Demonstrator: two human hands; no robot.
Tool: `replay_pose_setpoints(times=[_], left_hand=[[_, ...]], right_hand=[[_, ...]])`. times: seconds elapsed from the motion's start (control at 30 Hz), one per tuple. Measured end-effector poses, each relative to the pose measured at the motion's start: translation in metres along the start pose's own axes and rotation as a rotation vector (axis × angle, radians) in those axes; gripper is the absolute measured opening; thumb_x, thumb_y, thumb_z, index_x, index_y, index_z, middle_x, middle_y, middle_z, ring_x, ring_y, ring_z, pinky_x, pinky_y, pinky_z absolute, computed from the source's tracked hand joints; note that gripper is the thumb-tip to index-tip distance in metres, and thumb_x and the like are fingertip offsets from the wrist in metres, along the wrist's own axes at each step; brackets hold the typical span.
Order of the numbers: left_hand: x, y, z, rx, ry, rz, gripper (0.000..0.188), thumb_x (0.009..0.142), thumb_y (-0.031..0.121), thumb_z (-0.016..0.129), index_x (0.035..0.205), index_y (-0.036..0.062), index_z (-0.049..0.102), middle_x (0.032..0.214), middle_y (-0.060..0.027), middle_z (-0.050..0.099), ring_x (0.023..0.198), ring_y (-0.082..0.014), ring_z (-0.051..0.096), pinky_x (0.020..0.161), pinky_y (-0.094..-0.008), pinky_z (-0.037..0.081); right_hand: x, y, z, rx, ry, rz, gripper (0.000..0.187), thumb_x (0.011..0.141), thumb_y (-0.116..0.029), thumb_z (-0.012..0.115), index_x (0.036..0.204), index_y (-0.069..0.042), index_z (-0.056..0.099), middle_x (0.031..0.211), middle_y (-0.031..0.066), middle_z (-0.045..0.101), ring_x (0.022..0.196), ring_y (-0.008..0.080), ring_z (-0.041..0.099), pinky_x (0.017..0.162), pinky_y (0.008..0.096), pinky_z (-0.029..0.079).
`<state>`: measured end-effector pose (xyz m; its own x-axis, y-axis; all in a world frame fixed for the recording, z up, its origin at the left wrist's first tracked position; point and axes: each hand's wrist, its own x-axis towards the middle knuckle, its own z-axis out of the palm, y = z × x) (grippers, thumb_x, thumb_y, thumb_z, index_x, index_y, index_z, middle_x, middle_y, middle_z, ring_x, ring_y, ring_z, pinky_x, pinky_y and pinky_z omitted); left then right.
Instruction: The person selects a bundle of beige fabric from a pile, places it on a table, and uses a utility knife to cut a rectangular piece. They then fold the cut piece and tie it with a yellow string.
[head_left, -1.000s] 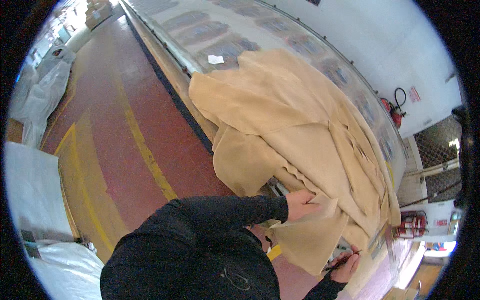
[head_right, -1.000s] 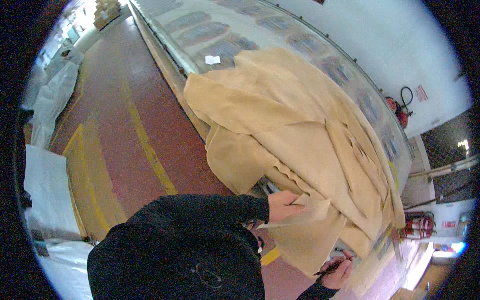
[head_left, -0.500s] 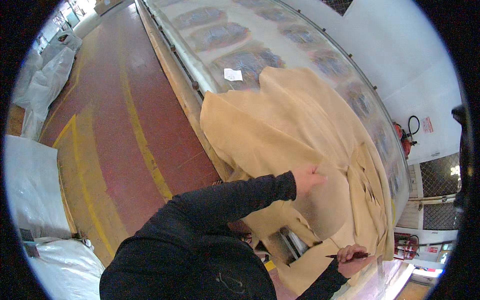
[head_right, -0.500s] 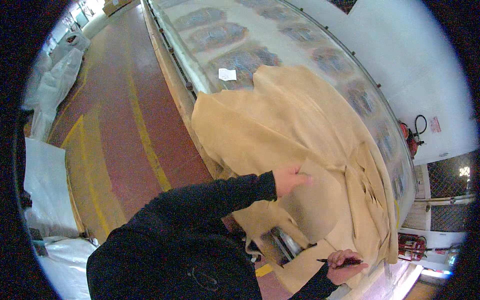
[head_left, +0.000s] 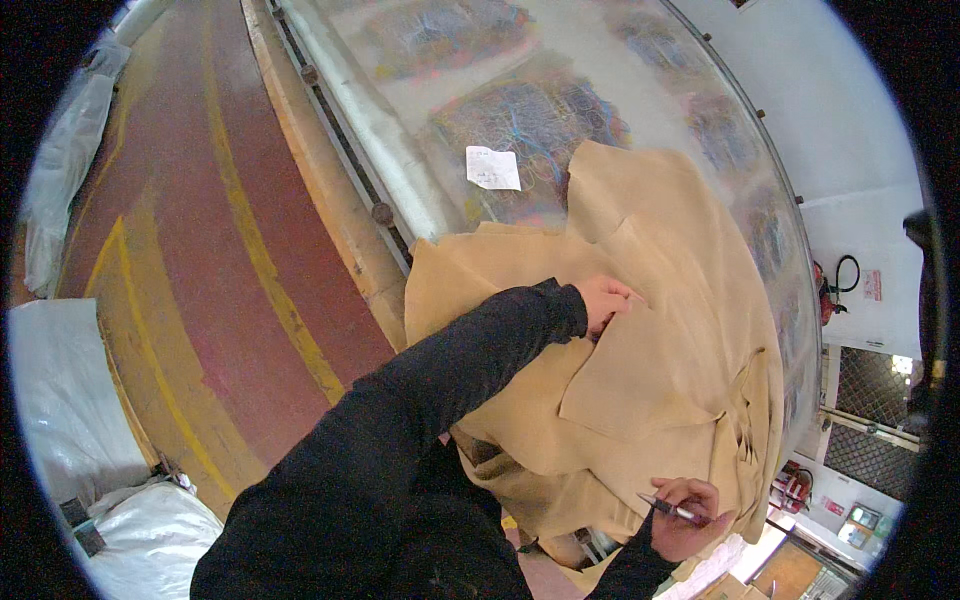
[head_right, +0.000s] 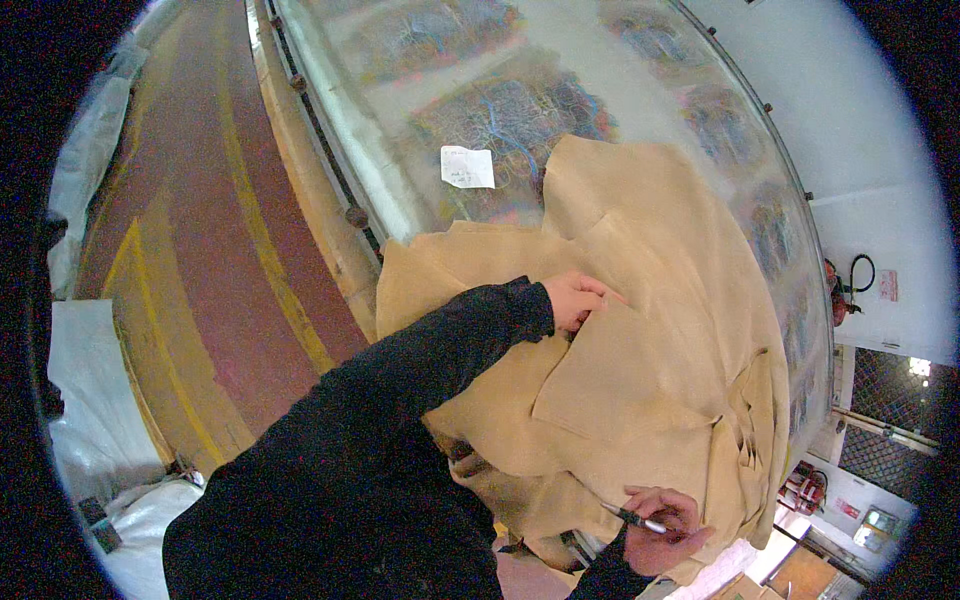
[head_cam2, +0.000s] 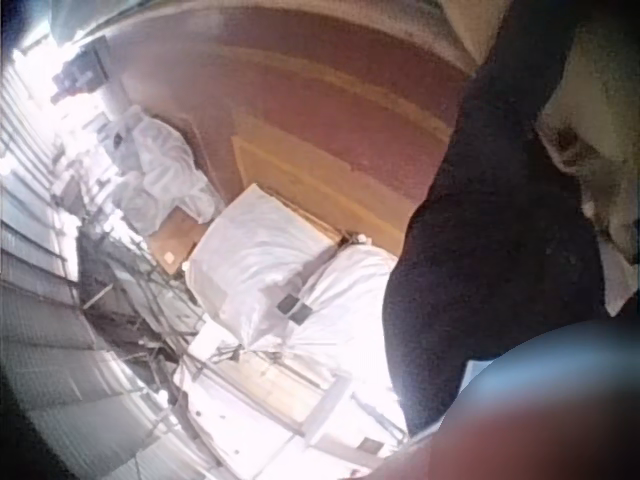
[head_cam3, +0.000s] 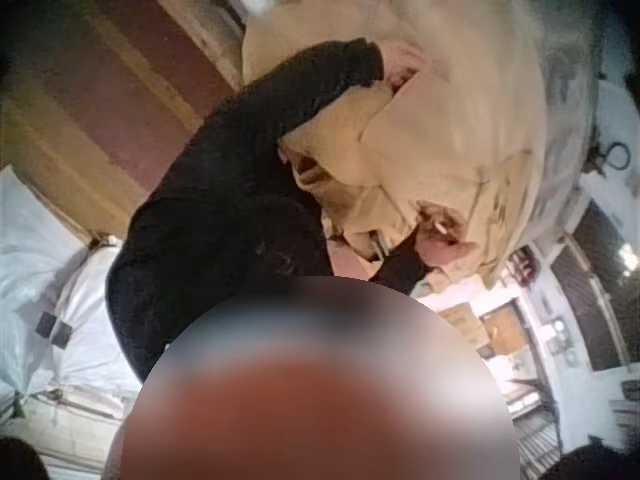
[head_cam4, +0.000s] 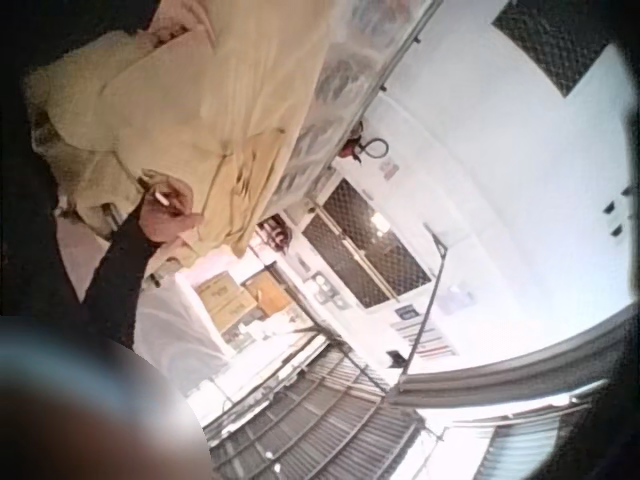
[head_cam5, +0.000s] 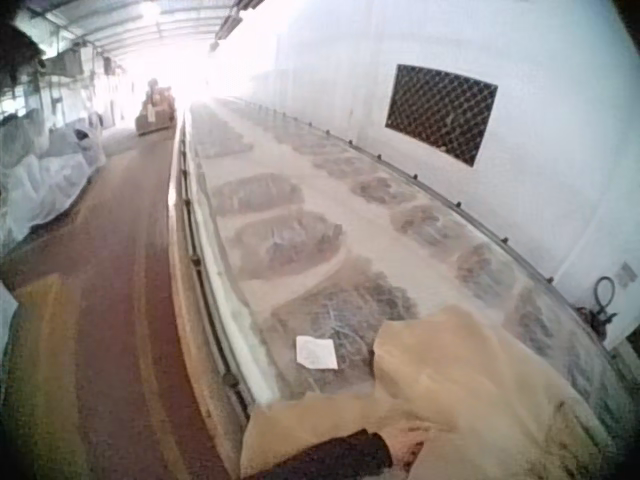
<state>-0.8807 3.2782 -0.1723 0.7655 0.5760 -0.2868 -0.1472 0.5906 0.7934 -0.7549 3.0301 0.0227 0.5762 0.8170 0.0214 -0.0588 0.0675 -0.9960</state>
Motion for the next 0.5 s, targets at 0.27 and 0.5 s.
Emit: replay_pose_setpoints(times=[0.27,0.5], left_hand=[[-0.006,0.016,-0.007,-0.597,-0.211,-0.166,0.031,0.092,0.02,0.054,0.118,0.0032,0.056,0.1,-0.0114,0.064,0.088,-0.0235,0.063,0.075,-0.036,0.053],[-0.005,0.009,-0.005,0.076,-0.132,0.082,0.022,0.089,0.019,0.057,0.102,0.0024,0.064,0.086,-0.005,0.065,0.079,-0.0093,0.057,0.068,-0.0272,0.048]], right_hand=[[0.067,0.061,0.084,-0.169,0.115,0.053,0.037,0.095,-0.034,0.042,0.099,0.001,0.054,0.074,0.0158,0.06,0.063,0.0218,0.06,0.061,0.0367,0.053],[0.081,0.089,0.109,-0.26,0.069,-0.022,0.027,0.094,-0.018,0.044,0.107,0.004,0.052,0.091,0.016,0.06,0.074,0.0209,0.06,0.071,0.0356,0.053]])
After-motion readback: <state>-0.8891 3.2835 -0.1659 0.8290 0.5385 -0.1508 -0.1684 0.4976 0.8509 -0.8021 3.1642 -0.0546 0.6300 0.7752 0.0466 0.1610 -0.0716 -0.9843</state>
